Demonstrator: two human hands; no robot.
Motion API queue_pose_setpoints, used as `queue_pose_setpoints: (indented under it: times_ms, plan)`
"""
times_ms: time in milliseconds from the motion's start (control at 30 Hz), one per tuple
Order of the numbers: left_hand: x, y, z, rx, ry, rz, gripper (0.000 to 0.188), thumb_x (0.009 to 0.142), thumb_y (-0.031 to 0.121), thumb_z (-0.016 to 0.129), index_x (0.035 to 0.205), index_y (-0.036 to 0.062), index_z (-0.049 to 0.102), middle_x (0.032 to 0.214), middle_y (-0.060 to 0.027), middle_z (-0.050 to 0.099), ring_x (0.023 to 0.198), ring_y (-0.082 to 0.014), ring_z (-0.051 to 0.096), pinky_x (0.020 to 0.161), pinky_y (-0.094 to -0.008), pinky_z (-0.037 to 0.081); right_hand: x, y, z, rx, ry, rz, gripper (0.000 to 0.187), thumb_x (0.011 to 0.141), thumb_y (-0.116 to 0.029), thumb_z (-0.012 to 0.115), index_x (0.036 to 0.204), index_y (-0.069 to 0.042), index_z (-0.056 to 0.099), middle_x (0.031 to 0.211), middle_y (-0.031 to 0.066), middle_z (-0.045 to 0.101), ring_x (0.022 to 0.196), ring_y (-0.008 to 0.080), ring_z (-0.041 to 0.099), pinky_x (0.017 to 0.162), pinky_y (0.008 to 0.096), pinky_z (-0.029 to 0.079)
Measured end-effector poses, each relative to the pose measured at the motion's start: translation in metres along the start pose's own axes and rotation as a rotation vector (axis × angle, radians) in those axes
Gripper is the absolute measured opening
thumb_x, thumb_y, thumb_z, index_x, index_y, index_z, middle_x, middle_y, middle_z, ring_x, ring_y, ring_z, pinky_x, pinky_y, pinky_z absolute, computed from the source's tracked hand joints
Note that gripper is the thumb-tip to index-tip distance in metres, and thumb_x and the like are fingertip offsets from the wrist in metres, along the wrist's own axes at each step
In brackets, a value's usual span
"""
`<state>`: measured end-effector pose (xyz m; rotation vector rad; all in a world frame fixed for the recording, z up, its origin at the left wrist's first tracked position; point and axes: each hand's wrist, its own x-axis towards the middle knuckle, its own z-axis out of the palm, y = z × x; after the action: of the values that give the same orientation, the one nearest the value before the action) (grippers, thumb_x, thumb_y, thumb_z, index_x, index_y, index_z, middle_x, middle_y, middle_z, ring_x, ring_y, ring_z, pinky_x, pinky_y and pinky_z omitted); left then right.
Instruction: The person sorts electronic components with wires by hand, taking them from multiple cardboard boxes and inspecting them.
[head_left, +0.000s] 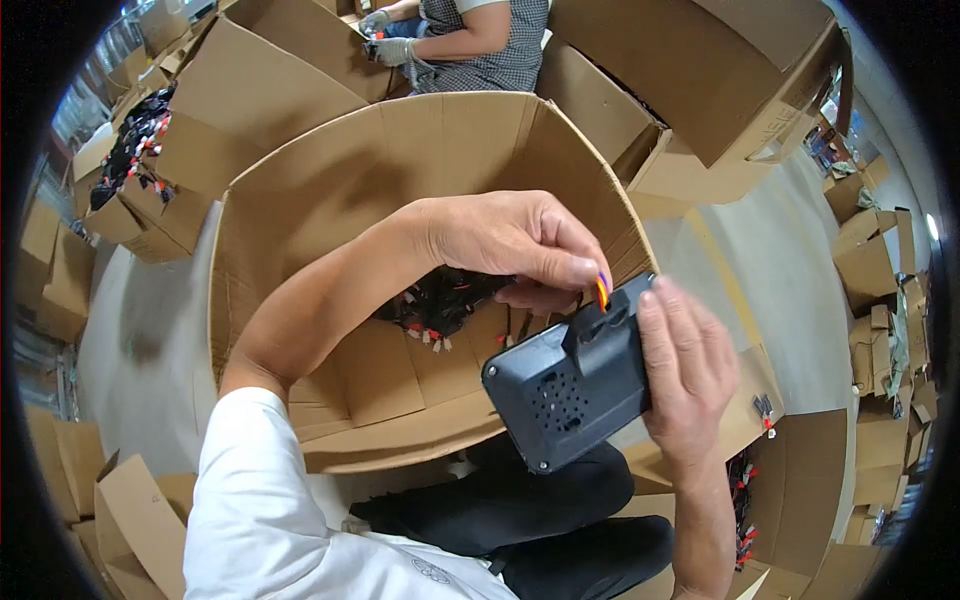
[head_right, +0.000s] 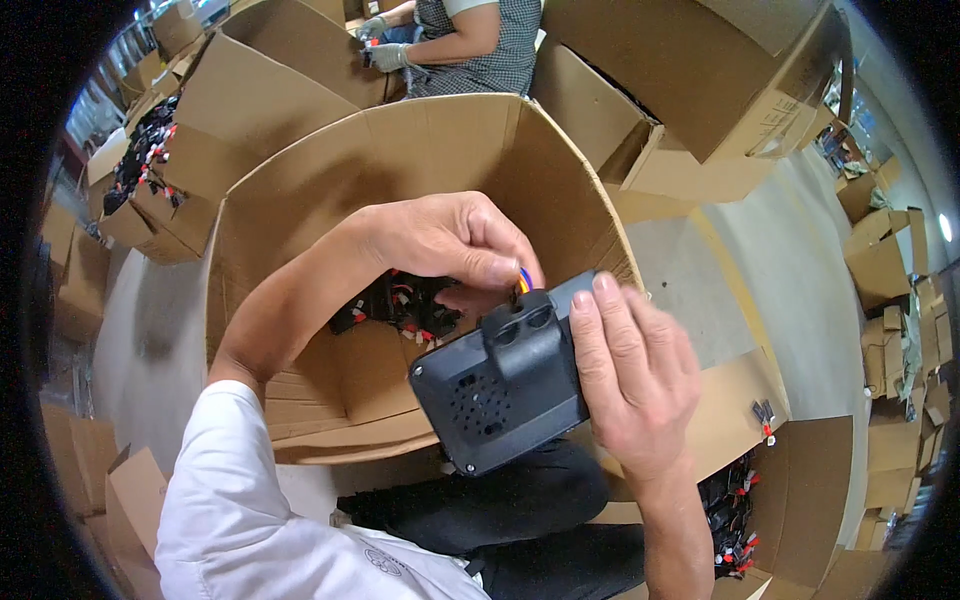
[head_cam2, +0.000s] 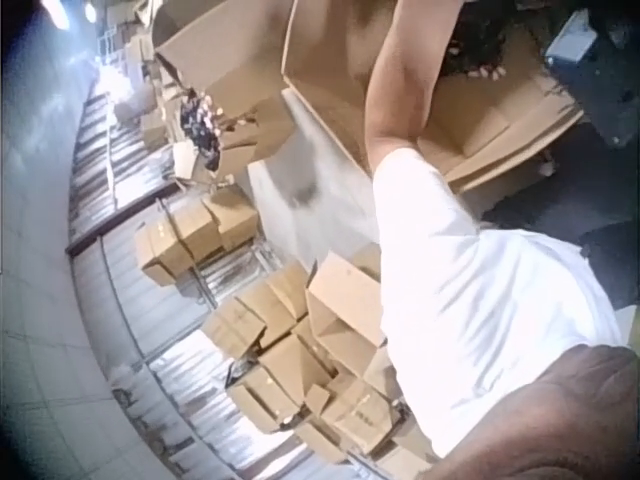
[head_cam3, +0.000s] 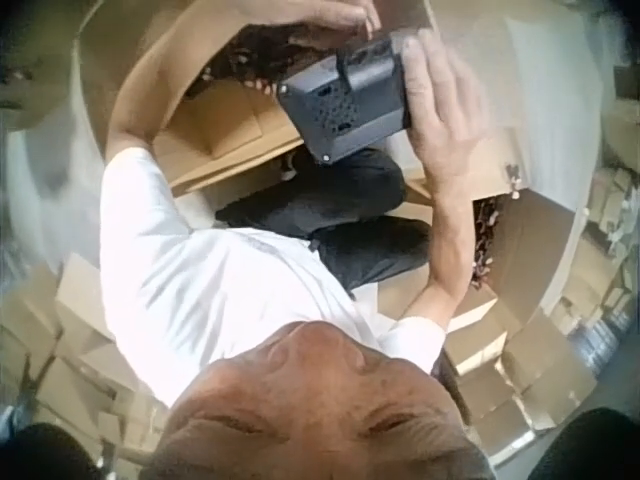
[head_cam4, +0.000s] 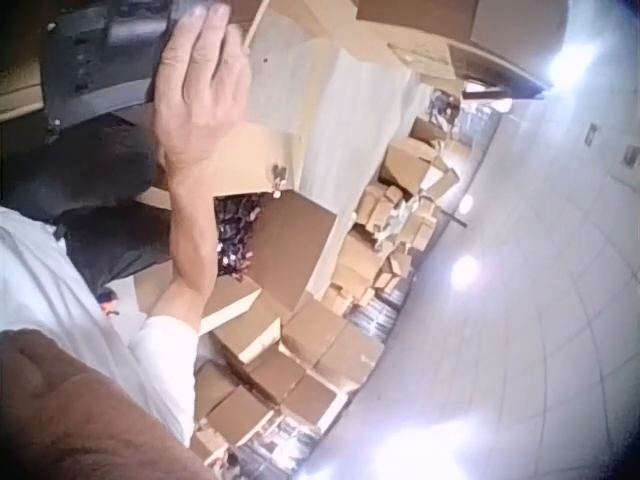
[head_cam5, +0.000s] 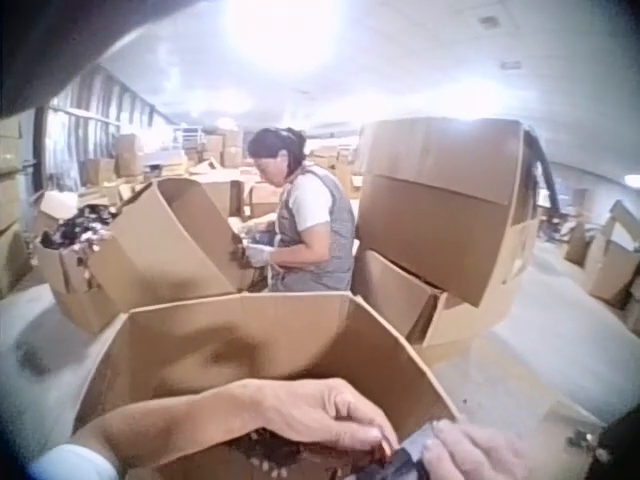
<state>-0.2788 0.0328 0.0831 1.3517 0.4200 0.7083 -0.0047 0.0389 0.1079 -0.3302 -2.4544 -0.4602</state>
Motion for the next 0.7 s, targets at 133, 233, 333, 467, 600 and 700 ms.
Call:
queue_pose_setpoints:
  times_ms: [133, 233, 333, 467, 600, 700]
  plan:
    - [0.008, -0.073, -0.1, 0.493, 0.723, -0.19, 0.04, 0.099, 0.037, 0.055, 0.11, 0.0012, 0.068, 0.092, -0.0087, 0.067, 0.083, -0.0157, 0.066, 0.068, -0.0282, 0.057, -0.06, 0.007, 0.017, 0.004, -0.179, 0.183, 0.037, 0.08, -0.004, 0.061, 0.115, 0.006, 0.063, 0.12, 0.0232, 0.063, 0.106, 0.0383, 0.063, 0.089, 0.0449, 0.052]
    - [-0.034, -0.163, -0.203, 0.741, 1.066, -0.44, 0.048, 0.093, 0.044, 0.06, 0.111, -0.0006, 0.067, 0.102, -0.0147, 0.069, 0.087, -0.0277, 0.067, 0.077, -0.0377, 0.056, -0.09, -0.002, 0.018, 0.024, -0.233, 0.312, 0.039, 0.079, -0.001, 0.058, 0.116, 0.01, 0.06, 0.121, 0.0266, 0.061, 0.109, 0.0429, 0.062, 0.091, 0.0484, 0.052]
    - [-0.068, -0.235, -0.242, 1.151, 1.175, -0.683, 0.053, 0.09, 0.046, 0.062, 0.113, -0.0014, 0.066, 0.115, -0.0196, 0.066, 0.102, -0.0354, 0.065, 0.089, -0.044, 0.053, -0.104, -0.012, 0.024, 0.091, -0.245, 0.401, 0.04, 0.077, 0.003, 0.055, 0.115, 0.013, 0.059, 0.12, 0.0299, 0.06, 0.11, 0.0463, 0.061, 0.092, 0.0516, 0.051]
    - [-0.051, -0.279, -0.246, 1.245, 1.085, -1.219, 0.039, 0.09, 0.034, 0.064, 0.114, 0.0039, 0.068, 0.125, -0.0206, 0.062, 0.118, -0.0353, 0.059, 0.096, -0.0491, 0.048, -0.115, -0.013, 0.021, 0.064, -0.288, 0.504, 0.042, 0.075, 0.004, 0.056, 0.115, 0.014, 0.06, 0.119, 0.0293, 0.062, 0.11, 0.0466, 0.062, 0.091, 0.0524, 0.051]
    - [-0.083, -0.285, -0.241, 1.321, 0.9, -1.364, 0.027, 0.089, 0.015, 0.057, 0.112, 0.0068, 0.069, 0.118, -0.0189, 0.067, 0.112, -0.0365, 0.064, 0.089, -0.052, 0.048, -0.114, -0.011, 0.022, 0.173, -0.261, 0.572, 0.046, 0.07, 0.004, 0.06, 0.116, 0.012, 0.06, 0.113, 0.0282, 0.064, 0.106, 0.0445, 0.064, 0.091, 0.049, 0.052]
    - [-0.095, -0.265, -0.223, 1.285, 0.851, -1.429, 0.028, 0.086, 0.011, 0.061, 0.112, 0.0052, 0.068, 0.122, -0.0202, 0.065, 0.112, -0.0377, 0.063, 0.089, -0.0504, 0.051, -0.117, -0.01, 0.02, 0.343, -0.243, 0.671, 0.061, 0.057, 0.001, 0.074, 0.116, 0.007, 0.06, 0.11, 0.0228, 0.066, 0.099, 0.0378, 0.066, 0.088, 0.0416, 0.053]
